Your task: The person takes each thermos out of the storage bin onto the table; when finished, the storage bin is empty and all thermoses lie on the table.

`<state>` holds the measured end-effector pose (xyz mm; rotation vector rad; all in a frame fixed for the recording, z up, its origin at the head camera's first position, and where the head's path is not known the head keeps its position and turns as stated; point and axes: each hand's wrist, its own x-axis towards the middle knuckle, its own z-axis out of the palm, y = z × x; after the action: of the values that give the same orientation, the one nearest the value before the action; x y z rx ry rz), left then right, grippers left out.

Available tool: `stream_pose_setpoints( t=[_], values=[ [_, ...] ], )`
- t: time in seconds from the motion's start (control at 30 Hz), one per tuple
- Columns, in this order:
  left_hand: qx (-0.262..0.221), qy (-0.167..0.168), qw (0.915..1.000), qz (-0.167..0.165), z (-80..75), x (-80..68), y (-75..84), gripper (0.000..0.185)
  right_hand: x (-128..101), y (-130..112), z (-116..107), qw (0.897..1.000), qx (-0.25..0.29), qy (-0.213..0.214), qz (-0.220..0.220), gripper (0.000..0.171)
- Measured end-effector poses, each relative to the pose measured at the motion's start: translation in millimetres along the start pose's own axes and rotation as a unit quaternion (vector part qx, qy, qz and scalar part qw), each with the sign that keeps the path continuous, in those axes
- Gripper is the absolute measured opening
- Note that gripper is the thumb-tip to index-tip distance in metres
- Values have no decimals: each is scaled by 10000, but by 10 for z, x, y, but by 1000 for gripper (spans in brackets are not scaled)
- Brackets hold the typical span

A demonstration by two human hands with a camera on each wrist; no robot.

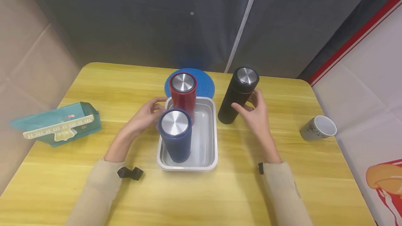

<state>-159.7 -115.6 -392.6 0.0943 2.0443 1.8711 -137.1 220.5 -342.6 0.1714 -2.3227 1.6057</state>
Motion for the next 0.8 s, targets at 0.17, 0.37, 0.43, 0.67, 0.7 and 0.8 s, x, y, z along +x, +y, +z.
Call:
stream_pose_setpoints(
  t=[0.17, 0.37, 0.43, 0.67, 0.7, 0.8],
  values=[
    [6, 1, 10000, -24, 4, 0, 4, 45, 7, 252, -34, 9991, 391, 118, -75, 61],
    [3, -5, 10000, -38, -2, 4, -5, 46, -67, 335, -96, 9976, 639, 90, -242, 58],
    [-23, 6, 10000, -33, 0, 6, -3, 45, -99, 334, -122, 9964, 783, 64, -317, 56],
    [-159, 40, 9999, -23, 4, 14, 7, 44, -230, 282, -203, 9937, 1054, -23, -371, 51],
    [-163, 38, 9999, -22, 4, 15, 5, 44, -252, 271, -212, 9941, 1024, -37, -357, 50],
    [-189, 39, 9998, -23, 2, 13, -6, 45, -329, 241, -236, 9941, 1020, -141, -344, 48]
  ],
)
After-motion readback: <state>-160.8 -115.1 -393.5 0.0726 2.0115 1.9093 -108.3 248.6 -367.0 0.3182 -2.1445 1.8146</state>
